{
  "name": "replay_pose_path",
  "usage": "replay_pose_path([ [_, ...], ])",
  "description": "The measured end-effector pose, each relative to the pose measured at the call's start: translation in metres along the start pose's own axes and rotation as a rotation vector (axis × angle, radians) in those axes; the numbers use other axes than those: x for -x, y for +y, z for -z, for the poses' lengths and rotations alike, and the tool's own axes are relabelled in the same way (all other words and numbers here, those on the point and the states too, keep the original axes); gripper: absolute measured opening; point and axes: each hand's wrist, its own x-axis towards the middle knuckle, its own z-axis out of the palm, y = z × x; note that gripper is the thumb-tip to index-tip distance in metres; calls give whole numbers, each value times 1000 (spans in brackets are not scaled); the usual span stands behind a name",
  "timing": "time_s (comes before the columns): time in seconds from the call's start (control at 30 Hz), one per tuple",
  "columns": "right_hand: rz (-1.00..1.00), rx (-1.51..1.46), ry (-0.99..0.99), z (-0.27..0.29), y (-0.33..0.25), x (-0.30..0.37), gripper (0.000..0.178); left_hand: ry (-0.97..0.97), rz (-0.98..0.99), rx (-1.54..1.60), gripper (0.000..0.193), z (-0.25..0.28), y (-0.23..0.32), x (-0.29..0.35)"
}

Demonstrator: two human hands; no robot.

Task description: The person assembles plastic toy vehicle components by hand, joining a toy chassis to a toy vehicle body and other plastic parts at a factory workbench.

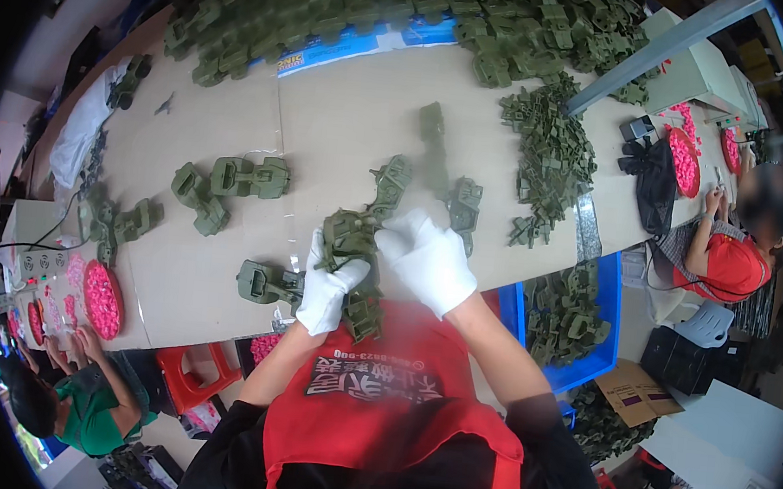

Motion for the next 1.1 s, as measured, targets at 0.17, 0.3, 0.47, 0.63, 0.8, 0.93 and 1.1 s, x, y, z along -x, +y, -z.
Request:
replay_pose_path([
  [0.17,12,74,148,-7,-17,4,19,-13,-234,-379,57,-29,1,17],
  [0.3,170,177,335,-19,-12,9,13,-37,-323,-464,54,-35,0,22],
  [0.47,233,202,364,-32,-15,19,13,-47,-421,-564,49,-37,-5,25],
  [0.63,-75,-94,341,-23,-9,12,12,-36,-387,-679,48,-24,-19,22],
  [0.8,61,-75,203,-13,4,3,23,-65,-215,-434,55,-17,-9,12],
  [0.93,-140,-519,-41,-4,53,-12,35,-51,69,-333,40,-2,-2,-15],
  [1.1,-654,194,582,35,169,-5,36,-118,246,-165,48,25,-8,4],
])
